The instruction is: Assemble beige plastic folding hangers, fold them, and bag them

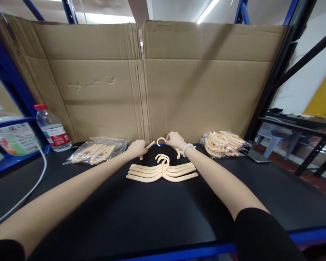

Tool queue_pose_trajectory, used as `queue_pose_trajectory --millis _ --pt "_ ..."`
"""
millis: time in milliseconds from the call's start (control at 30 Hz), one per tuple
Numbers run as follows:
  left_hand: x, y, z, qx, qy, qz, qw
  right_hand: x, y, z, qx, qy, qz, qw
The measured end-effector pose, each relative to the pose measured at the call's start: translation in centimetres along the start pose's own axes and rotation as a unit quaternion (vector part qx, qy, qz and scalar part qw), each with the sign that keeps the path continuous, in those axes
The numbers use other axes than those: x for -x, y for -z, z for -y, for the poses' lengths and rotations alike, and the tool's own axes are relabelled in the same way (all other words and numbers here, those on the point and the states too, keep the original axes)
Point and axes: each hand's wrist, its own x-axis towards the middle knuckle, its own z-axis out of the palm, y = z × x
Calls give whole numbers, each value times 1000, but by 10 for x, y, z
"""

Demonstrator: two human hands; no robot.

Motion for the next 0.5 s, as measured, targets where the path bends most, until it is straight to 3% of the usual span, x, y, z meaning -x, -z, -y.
queue_pose_trajectory --millis 133,267,433,500 --pt "16 7 11 91 -46 -45 994 28 16 -12 -105 6 -62 993" --pt "46 3 13 225 -93 -92 965 68 21 -12 -228 34 -90 969" --pt "103 -13 9 370 -152 -100 911 122 11 7 -365 64 -58 927" --pt "123 -19 6 488 -183 -78 850 139 5 15 -469 76 -30 880"
